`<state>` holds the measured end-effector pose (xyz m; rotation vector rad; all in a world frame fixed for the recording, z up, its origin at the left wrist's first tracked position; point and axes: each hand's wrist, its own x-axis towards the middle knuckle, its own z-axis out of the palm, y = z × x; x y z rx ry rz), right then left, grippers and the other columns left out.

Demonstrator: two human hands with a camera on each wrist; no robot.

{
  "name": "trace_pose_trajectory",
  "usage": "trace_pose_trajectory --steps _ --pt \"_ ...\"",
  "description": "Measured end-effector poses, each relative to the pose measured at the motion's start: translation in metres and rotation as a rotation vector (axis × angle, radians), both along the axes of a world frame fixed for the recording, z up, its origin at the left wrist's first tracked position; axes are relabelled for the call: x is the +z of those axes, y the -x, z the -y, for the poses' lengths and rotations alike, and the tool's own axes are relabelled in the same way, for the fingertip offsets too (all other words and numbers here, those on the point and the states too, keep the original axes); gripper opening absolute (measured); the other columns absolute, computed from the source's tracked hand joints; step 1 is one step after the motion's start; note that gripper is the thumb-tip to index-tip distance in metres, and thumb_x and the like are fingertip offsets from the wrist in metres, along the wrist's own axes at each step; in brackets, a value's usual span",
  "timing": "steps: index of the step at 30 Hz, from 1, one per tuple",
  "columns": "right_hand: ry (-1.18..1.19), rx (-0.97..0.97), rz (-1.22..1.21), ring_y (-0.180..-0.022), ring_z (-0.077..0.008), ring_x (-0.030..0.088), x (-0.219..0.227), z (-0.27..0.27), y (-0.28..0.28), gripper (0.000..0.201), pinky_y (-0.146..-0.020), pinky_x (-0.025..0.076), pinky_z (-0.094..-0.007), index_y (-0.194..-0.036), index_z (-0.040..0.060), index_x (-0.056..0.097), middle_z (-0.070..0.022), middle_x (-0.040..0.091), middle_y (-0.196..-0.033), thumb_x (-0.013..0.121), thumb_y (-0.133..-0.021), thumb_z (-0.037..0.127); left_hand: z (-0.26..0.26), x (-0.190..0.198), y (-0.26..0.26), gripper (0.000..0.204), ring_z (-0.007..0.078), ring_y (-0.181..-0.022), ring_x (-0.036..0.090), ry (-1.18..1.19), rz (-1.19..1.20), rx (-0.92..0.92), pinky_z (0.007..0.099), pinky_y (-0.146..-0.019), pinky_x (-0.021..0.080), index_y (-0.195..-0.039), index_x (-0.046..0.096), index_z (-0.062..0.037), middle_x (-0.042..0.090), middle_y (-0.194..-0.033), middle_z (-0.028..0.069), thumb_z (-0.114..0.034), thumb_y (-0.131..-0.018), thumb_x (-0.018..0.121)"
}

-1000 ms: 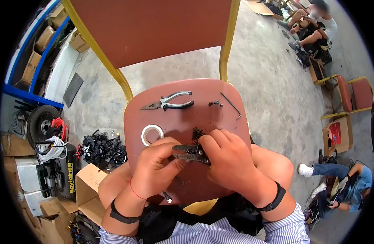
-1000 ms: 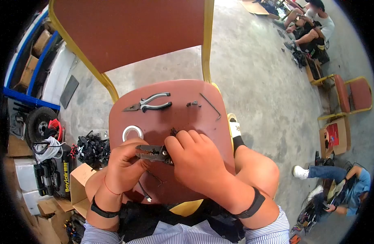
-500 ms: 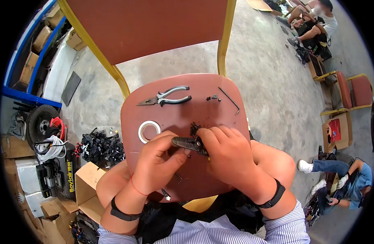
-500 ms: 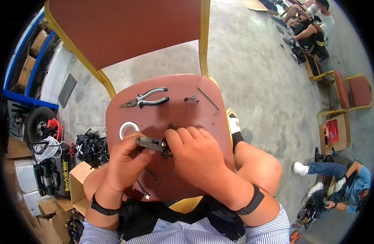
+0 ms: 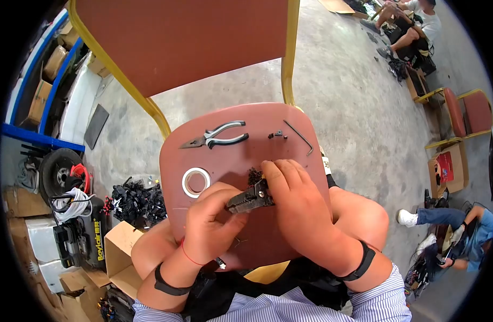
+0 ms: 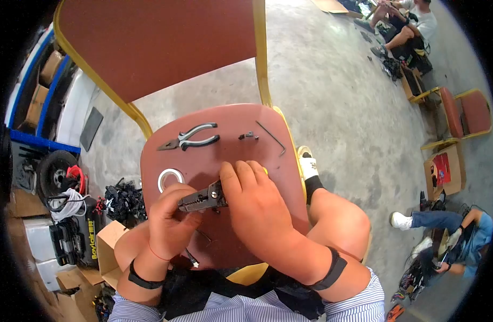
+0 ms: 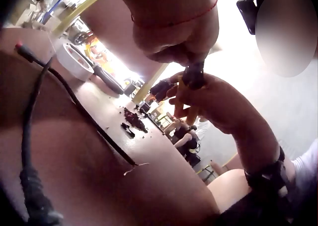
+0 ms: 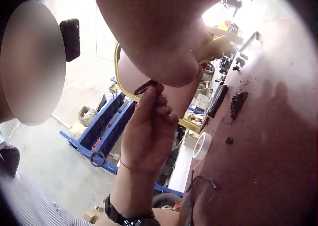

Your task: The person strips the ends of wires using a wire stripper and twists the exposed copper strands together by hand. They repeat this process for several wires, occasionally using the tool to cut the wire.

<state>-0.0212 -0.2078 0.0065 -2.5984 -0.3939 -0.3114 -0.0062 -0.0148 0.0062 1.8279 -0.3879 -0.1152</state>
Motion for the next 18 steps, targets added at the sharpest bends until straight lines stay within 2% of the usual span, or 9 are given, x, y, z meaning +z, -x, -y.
trace_pose_trajectory --steps 4,10,13,16,18 --pt "-0.072 0.020 -0.086 -0.128 -0.0441 0.054 -0.002 0.001 0.003 0.049 -0.106 0.044 -0.0552 -0.135 -0.0039 0.053 -0.0229 0.057 -0.133 0.059 -0.086 0.004 -0.002 -0.008 -0.002 0.025 0.0234 -0.082 0.066 -0.012 0.090 -0.008 0.0313 -0.073 0.053 -0.101 0.069 0.0003 0.068 -0.095 0.0111 0.009 -0.079 0.075" --pt "-0.073 -0.023 -0.091 -0.124 -0.0430 0.055 0.006 -0.001 0.005 0.050 -0.107 0.042 -0.0585 -0.134 -0.0034 0.055 -0.0206 0.060 -0.132 0.061 -0.085 0.006 0.000 -0.007 0.000 0.026 0.0241 -0.082 0.067 -0.071 0.136 0.025 0.0314 -0.072 0.053 -0.101 0.068 0.0007 0.068 -0.094 0.0117 0.010 -0.077 0.075" --pt "-0.011 -0.070 -0.118 -0.123 -0.0418 0.057 0.010 -0.002 0.008 0.064 -0.103 0.046 -0.0549 -0.135 -0.0022 0.054 -0.0187 0.059 -0.136 0.065 -0.072 -0.005 0.001 -0.007 0.004 0.027 0.0243 -0.082 0.067 -0.075 0.109 0.059 0.0312 -0.071 0.053 -0.100 0.068 0.0011 0.068 -0.093 0.0120 0.010 -0.076 0.076" --pt "-0.118 -0.031 -0.167 -0.123 -0.0445 0.055 0.010 -0.004 0.010 0.053 -0.106 0.046 -0.0509 -0.134 -0.0073 0.054 -0.0255 0.060 -0.130 0.061 -0.083 0.004 0.001 -0.010 0.005 0.028 0.0251 -0.082 0.067 -0.073 0.117 0.066 0.0316 -0.072 0.053 -0.100 0.068 0.0011 0.068 -0.094 0.0125 0.010 -0.075 0.077" --pt "-0.112 -0.010 -0.117 -0.125 -0.0472 0.053 0.005 -0.005 0.010 0.055 -0.107 0.046 -0.0492 -0.137 -0.0085 0.050 -0.0280 0.058 -0.131 0.060 -0.084 0.003 0.000 -0.010 0.005 0.030 0.0258 -0.084 0.068 -0.073 0.137 0.060 0.0321 -0.073 0.054 -0.101 0.069 0.0008 0.068 -0.094 0.0128 0.010 -0.075 0.077"
